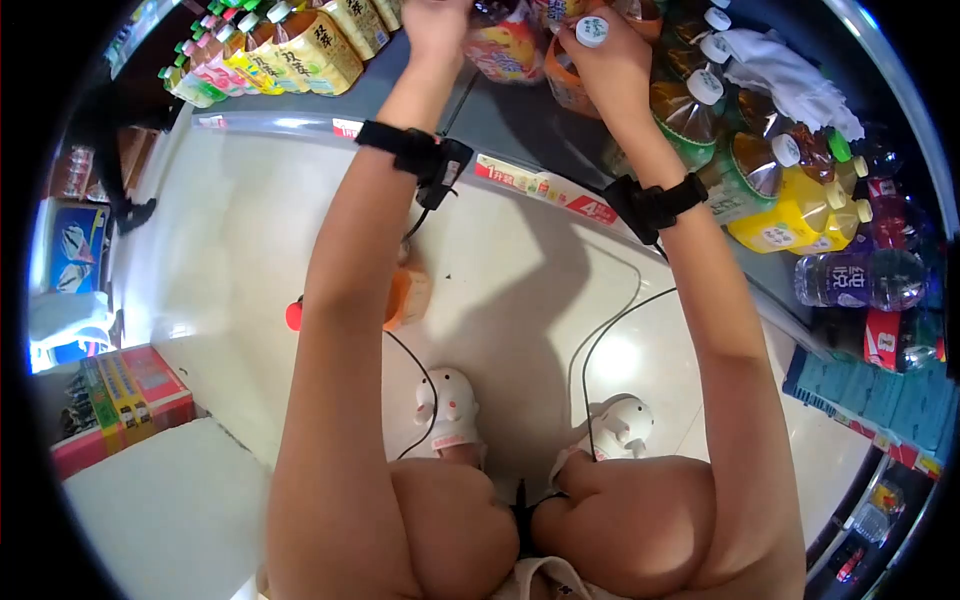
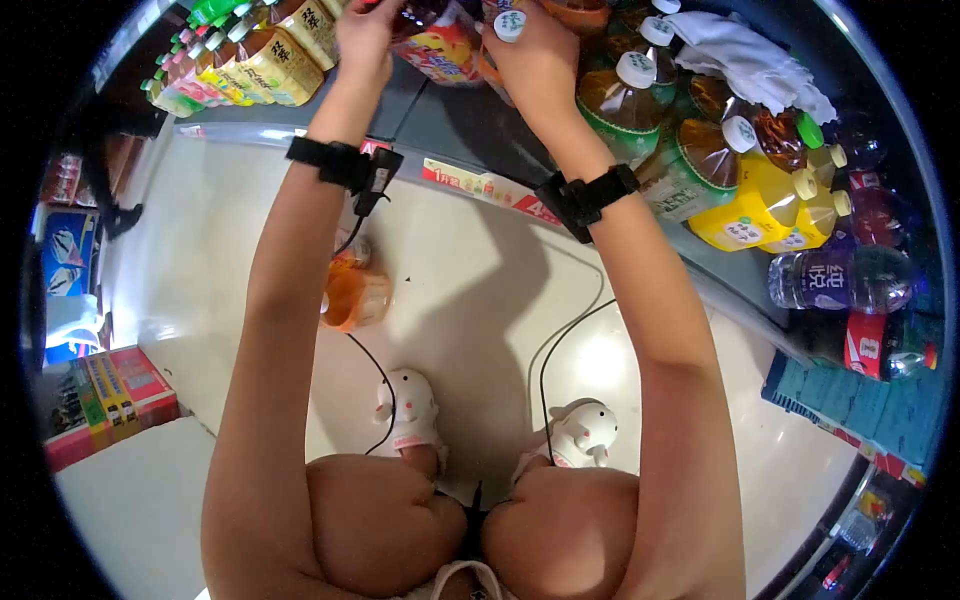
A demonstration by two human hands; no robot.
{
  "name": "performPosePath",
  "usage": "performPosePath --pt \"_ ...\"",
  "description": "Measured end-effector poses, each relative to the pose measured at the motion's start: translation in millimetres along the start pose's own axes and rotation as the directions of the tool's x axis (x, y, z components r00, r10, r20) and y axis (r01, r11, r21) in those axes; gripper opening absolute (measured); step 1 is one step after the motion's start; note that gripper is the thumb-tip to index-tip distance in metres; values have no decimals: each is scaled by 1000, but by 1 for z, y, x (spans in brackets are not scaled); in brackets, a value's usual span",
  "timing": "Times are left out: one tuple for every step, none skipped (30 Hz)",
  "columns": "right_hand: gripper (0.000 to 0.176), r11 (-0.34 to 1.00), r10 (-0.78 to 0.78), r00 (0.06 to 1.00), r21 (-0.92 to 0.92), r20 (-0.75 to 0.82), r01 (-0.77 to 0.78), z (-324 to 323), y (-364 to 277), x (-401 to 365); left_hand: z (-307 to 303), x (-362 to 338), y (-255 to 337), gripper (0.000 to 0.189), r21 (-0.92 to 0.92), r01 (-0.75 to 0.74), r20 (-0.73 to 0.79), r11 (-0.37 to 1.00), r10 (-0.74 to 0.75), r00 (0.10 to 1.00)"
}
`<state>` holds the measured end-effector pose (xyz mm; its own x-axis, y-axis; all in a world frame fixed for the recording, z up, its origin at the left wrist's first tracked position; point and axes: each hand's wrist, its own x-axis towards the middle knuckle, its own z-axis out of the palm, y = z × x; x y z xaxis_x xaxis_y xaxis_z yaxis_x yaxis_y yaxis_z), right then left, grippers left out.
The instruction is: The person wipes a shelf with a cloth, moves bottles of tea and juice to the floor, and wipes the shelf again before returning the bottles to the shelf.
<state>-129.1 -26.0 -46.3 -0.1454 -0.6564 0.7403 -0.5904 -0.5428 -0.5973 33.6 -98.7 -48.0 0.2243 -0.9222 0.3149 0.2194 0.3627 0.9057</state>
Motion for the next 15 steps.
performPosePath --pt "20 1000 11 1000 -22 21 -10 0 2 -4 -4 1 8 27 -22 -45 -40 999 44 998" --pt "19 999 22 999 -44 42 -20 -1 4 -8 -13 3 19 28 48 -121 -7 991 122 993" --pt "19 999 -7 999 -32 48 8 -2 3 -9 -20 2 34 29 115 -197 32 974 194 980" --pt "18 999 -35 998 -17 56 36 -2 1 -8 -22 -1 49 31 138 -247 9 959 248 969" --pt "18 998 -65 996 3 63 65 -1 -1 -8 -24 -4 66 34 165 -298 -15 940 305 952" --pt "16 995 -91 995 -30 39 92 3 0 -8 -29 -12 89 38 135 -270 23 953 270 963" --pt "15 993 -115 993 -31 30 116 5 0 -8 -28 -23 110 43 -41 -234 23 971 235 972" --pt "15 993 -113 993 -19 43 114 5 -4 -6 -37 -24 123 44 15 -325 14 946 325 946" --pt "16 994 -111 992 -7 57 111 4 -7 -6 -50 -25 137 44 71 -410 12 909 410 912" --pt "16 999 -35 994 2 108 35 5 -7 -6 -61 -33 156 44 59 -344 32 937 343 939" --pt "14 996 -89 993 30 79 87 6 -8 -8 -74 -42 175 44 46 -279 52 959 277 960" --pt "15 1000 21 986 15 167 -24 4 -10 -7 -86 -46 186 45 67 -348 97 935 341 935" --pt "15 991 132 959 -11 251 -133 1 -13 -7 -89 -61 205 40 265 -308 -43 914 330 943" --pt "15 996 93 960 -39 264 -86 0 -15 -8 -118 -60 212 39 234 -342 -58 910 364 930" --pt "16 997 54 959 -68 277 -37 -1 -17 -10 -147 -59 219 39 202 -376 -75 904 397 915"
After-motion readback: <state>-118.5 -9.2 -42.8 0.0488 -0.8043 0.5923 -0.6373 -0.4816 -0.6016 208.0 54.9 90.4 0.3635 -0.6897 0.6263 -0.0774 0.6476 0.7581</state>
